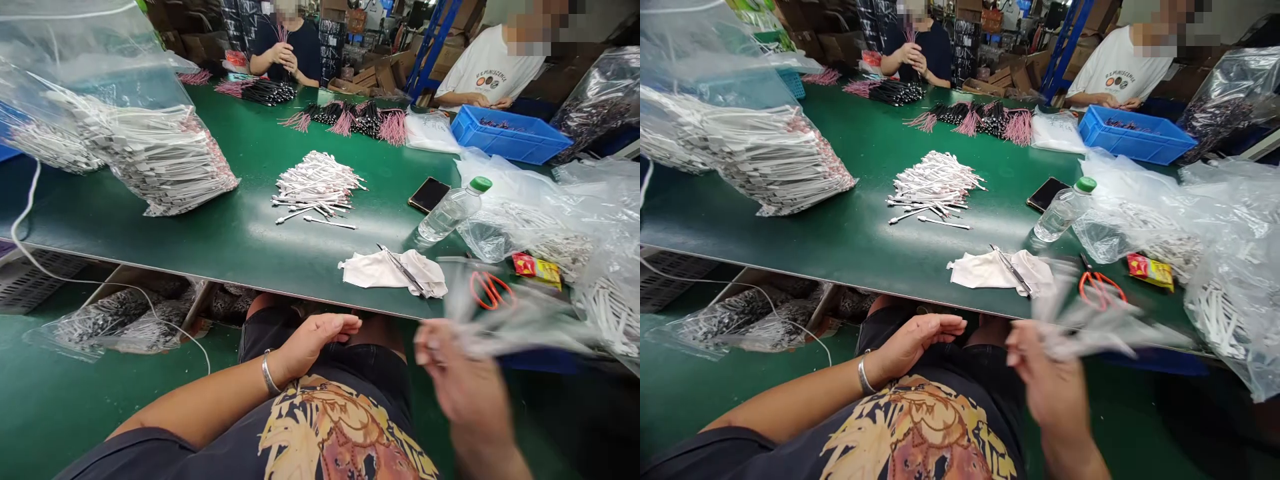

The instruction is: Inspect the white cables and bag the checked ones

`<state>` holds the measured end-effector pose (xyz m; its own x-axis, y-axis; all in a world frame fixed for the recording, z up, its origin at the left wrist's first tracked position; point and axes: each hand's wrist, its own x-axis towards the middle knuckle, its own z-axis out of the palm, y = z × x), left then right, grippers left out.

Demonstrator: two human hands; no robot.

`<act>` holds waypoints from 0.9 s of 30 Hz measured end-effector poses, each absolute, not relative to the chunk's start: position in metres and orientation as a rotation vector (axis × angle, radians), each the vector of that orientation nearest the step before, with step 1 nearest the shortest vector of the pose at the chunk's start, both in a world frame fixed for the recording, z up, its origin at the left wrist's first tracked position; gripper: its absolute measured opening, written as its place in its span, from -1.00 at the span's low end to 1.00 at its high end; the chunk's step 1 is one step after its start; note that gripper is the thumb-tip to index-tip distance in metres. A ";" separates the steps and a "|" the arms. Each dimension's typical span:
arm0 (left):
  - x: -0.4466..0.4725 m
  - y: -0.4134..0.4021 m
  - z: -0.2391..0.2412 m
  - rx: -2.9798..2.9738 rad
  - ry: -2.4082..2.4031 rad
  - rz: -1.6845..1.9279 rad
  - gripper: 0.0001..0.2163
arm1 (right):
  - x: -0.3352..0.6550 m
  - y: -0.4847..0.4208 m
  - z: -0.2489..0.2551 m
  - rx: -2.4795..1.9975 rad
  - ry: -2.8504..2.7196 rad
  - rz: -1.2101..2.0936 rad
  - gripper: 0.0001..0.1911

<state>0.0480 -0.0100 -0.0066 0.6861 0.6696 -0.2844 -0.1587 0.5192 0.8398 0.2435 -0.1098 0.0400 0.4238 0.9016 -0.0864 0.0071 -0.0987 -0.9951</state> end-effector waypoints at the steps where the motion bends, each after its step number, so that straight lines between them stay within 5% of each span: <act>1: 0.049 -0.010 -0.007 0.911 0.640 0.544 -0.61 | 0.232 -0.102 0.030 -1.452 -0.754 1.143 -0.66; 7: 0.050 -0.011 -0.009 0.909 0.652 0.425 -0.60 | 0.178 -0.075 -0.017 -1.218 -0.578 1.911 -0.57; 27: 0.056 -0.008 -0.006 0.892 0.724 0.376 -0.60 | 0.184 -0.076 -0.022 -1.167 -0.478 1.943 -0.60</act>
<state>0.0561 -0.0083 -0.0056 0.7057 0.5765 -0.4118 -0.0053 0.5855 0.8107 0.1837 -0.0755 -0.0219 -0.2525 0.7906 -0.5578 -0.4416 -0.6071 -0.6606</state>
